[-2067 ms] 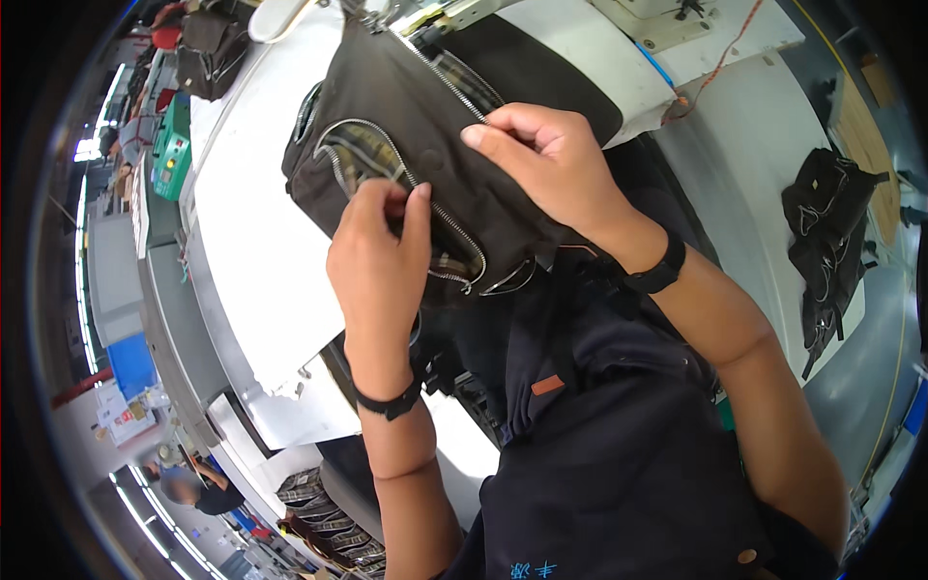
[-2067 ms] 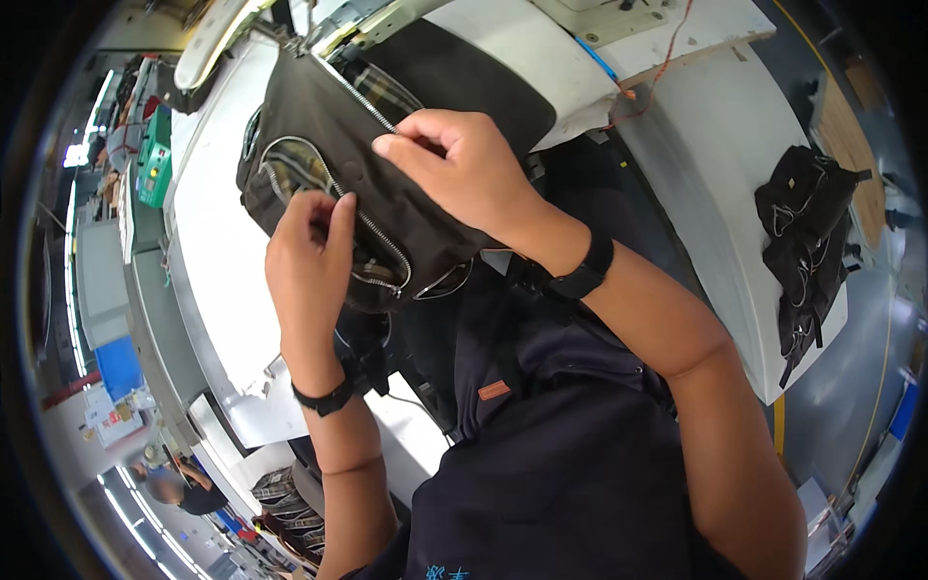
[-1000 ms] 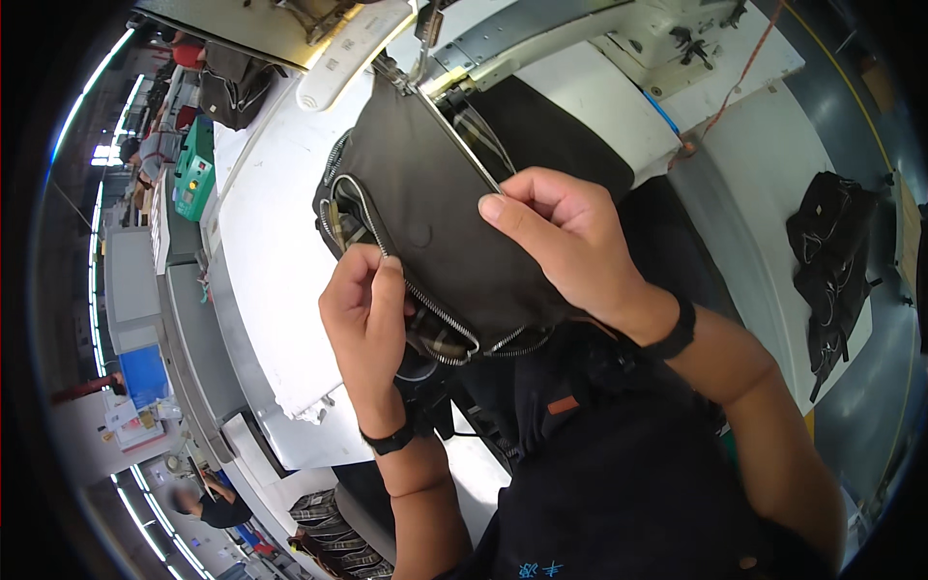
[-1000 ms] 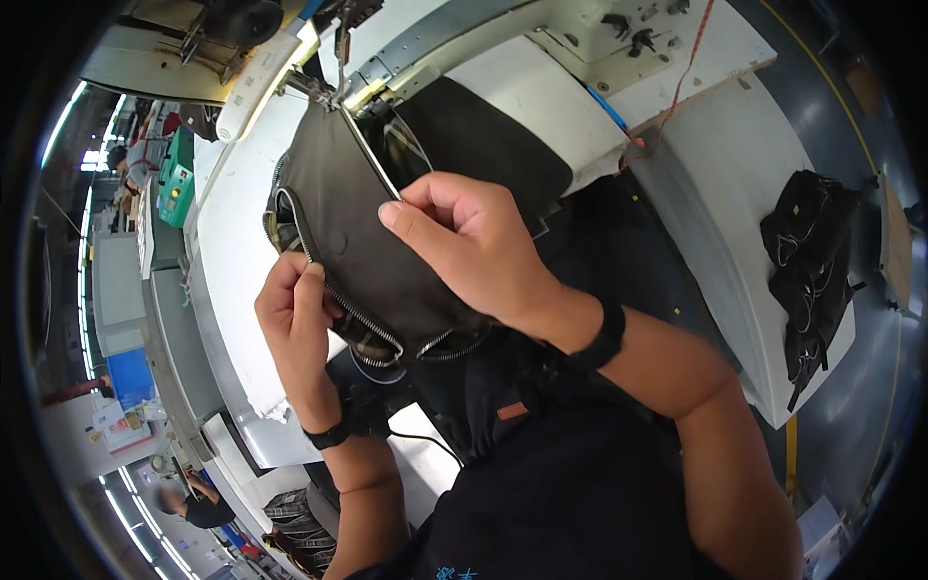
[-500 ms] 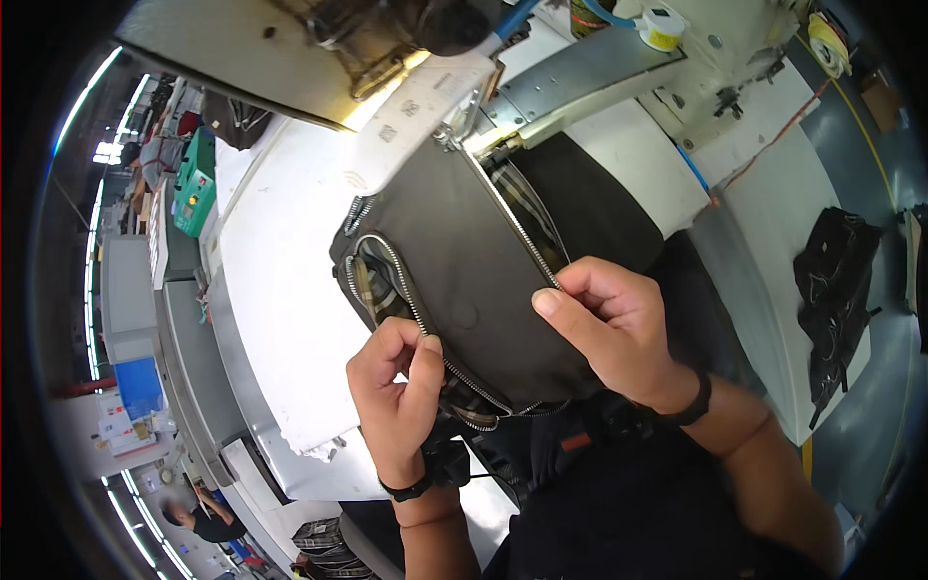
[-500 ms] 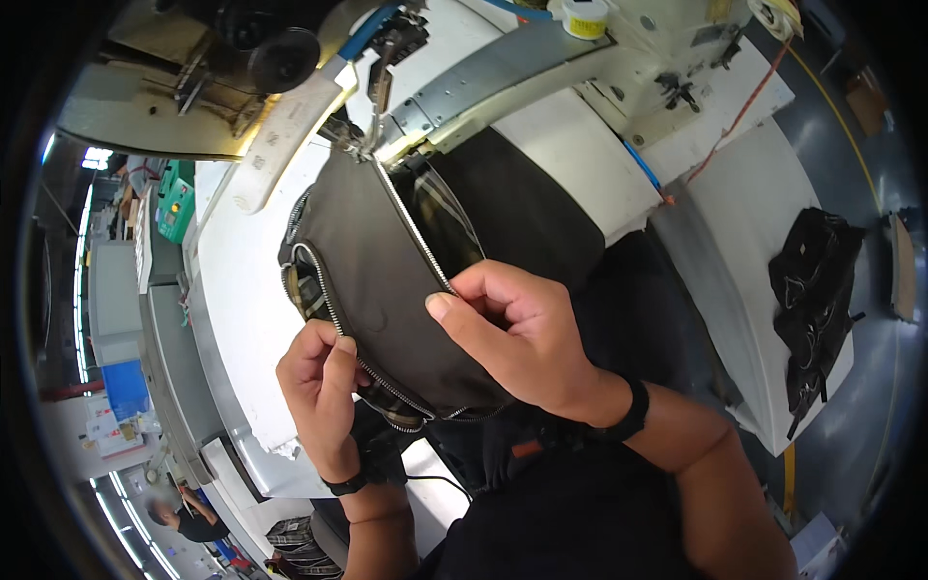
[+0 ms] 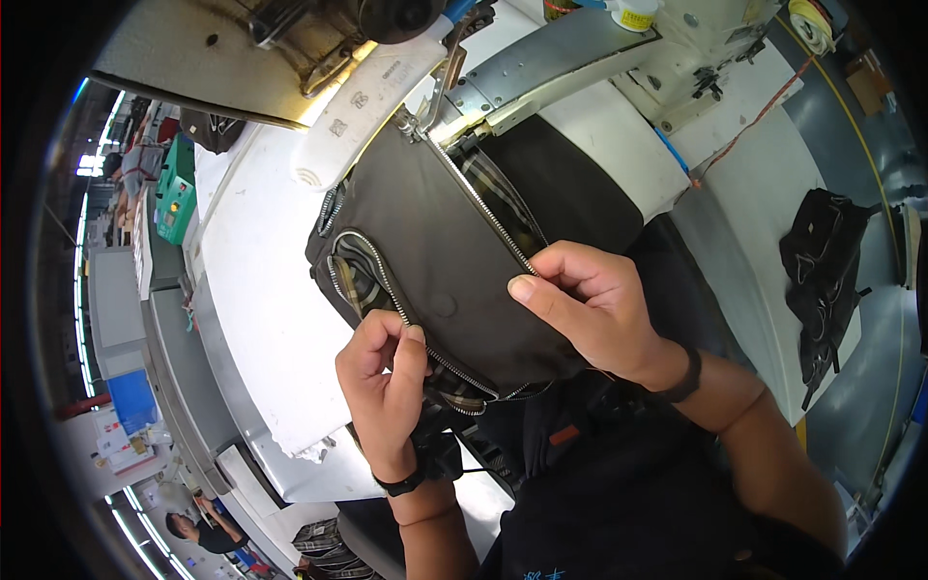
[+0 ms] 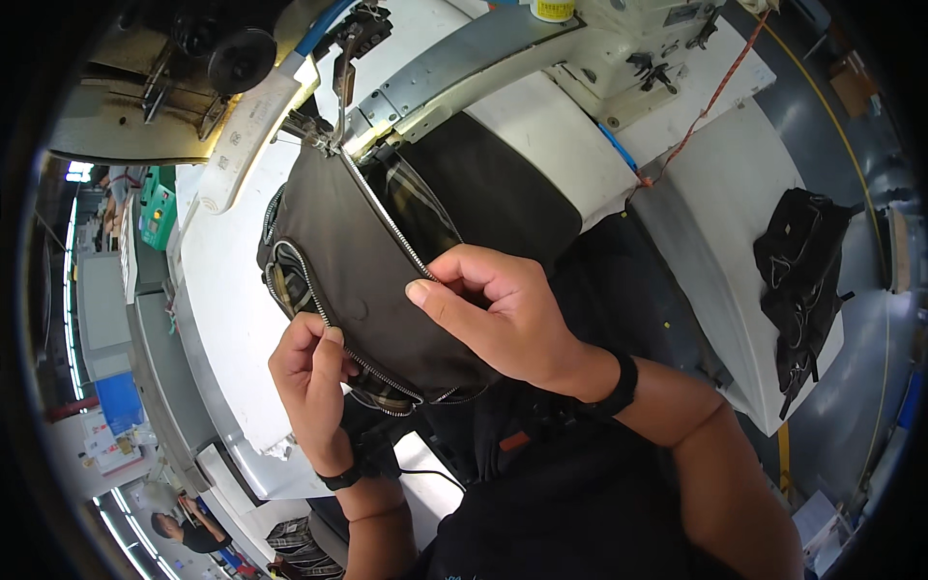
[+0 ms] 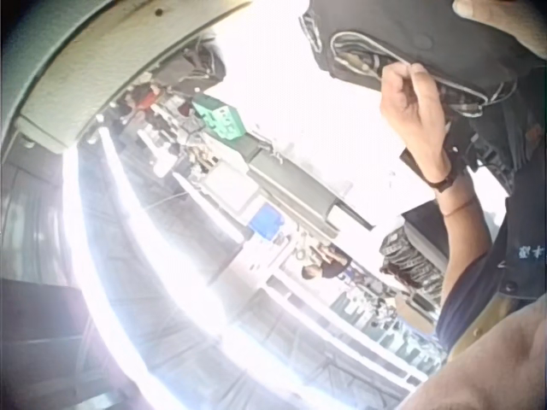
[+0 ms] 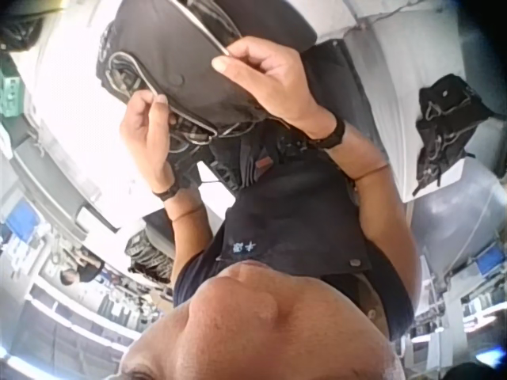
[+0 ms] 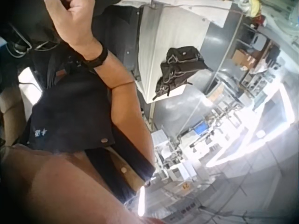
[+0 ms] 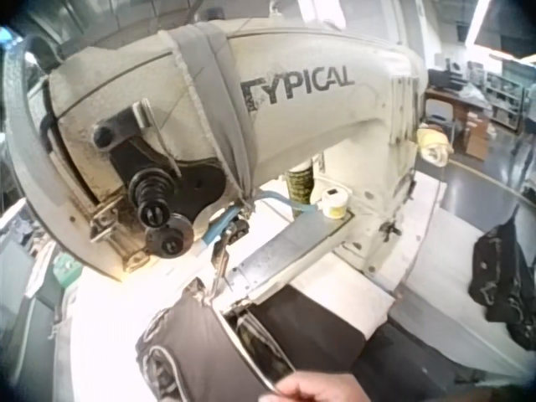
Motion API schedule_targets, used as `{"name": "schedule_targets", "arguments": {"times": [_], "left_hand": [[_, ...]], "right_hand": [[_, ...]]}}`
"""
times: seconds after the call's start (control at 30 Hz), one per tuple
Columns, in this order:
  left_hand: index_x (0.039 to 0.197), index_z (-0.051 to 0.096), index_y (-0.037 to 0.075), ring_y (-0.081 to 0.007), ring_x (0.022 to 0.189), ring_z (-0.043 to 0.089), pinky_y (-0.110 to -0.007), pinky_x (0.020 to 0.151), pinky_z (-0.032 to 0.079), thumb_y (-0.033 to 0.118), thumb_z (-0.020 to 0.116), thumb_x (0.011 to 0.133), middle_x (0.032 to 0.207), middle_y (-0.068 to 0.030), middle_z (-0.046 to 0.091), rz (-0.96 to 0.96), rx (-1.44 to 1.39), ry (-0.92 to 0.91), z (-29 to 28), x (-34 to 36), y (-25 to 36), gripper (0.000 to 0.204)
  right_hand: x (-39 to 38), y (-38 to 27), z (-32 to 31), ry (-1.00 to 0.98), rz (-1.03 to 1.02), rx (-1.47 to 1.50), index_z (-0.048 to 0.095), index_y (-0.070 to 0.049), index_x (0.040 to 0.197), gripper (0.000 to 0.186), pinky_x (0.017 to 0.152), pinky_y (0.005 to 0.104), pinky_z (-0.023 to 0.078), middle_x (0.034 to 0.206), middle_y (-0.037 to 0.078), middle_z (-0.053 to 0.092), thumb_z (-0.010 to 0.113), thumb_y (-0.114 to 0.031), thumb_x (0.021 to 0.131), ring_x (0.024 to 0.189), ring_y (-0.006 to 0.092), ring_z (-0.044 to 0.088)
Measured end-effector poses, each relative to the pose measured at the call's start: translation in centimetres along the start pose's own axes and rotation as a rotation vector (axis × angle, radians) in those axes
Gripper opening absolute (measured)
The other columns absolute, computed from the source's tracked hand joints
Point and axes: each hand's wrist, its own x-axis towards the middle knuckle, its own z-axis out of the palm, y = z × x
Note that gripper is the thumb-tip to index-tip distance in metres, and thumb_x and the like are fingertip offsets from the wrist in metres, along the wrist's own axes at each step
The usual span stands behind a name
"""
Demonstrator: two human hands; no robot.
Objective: The recorder uses an industrial sewing machine to sew and assemble components of a fabric bag.
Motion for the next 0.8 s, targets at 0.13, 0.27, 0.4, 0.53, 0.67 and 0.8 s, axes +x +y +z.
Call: {"name": "schedule_targets", "arguments": {"times": [0.13,0.27,0.4,0.53,0.67,0.8], "left_hand": [[0.087,0.061,0.003,-0.0048,0.058,0.055,-0.019,0.053,0.041,0.01,0.06,0.1,0.069,0.0025,0.059,0.001,-0.025,0.006,-0.2,0.0,0.3,0.015],[0.086,0.06,0.003,-0.0051,0.058,0.055,-0.019,0.053,0.041,0.008,0.06,0.098,0.069,0.0026,0.058,-0.007,-0.036,0.002,-0.4,-0.3,1.6,0.014],[0.08,0.056,0.001,-0.0027,0.06,0.049,-0.02,0.057,0.038,0.003,0.063,0.093,0.067,0.0031,0.055,-0.057,-0.052,0.052,-0.3,-0.6,2.5,0.015],[0.08,0.057,0.001,-0.0031,0.06,0.049,-0.021,0.057,0.038,0.002,0.065,0.091,0.067,0.003,0.056,-0.064,-0.068,0.056,-0.4,-0.5,2.5,0.014],[0.08,0.058,0.001,-0.0028,0.06,0.049,-0.021,0.057,0.038,0.003,0.065,0.091,0.067,0.0032,0.056,-0.076,-0.093,0.027,-0.6,-0.3,2.2,0.013],[0.08,0.058,0.001,-0.0024,0.06,0.049,-0.021,0.056,0.038,0.003,0.065,0.092,0.066,0.0036,0.056,-0.057,-0.093,0.013,-0.7,0.4,2.0,0.014]], "right_hand": [[0.0,-0.3,0.3,0.01,0.004,0.03,0.066,0.0,0.091,0.013,0.057,0.0181,0.036,0.073,-0.008,0.056,0.072,-0.01,0.099,0.067,-0.0028,0.044],[0.1,-1.1,0.3,0.009,0.035,0.065,0.066,0.0,0.089,0.014,0.057,0.018,0.035,0.073,-0.008,0.057,0.072,-0.009,0.098,0.067,-0.0029,0.044],[0.2,-1.9,0.1,0.007,0.06,0.095,0.065,-0.001,0.086,0.016,0.056,0.0185,0.034,0.073,-0.008,0.056,0.073,-0.008,0.098,0.066,-0.0028,0.044],[0.2,-2.1,0.3,0.008,0.064,0.087,0.064,-0.001,0.086,0.016,0.056,0.0187,0.033,0.072,-0.008,0.056,0.072,-0.008,0.098,0.065,-0.0029,0.043],[0.3,-2.1,0.4,0.01,0.042,0.058,0.064,-0.001,0.085,0.016,0.055,0.0189,0.032,0.071,-0.008,0.055,0.072,-0.007,0.098,0.064,-0.0029,0.042],[0.9,-1.8,0.6,0.008,0.044,0.076,0.065,-0.001,0.085,0.016,0.054,0.0191,0.031,0.071,-0.008,0.055,0.071,-0.007,0.098,0.064,-0.0031,0.042]]}}
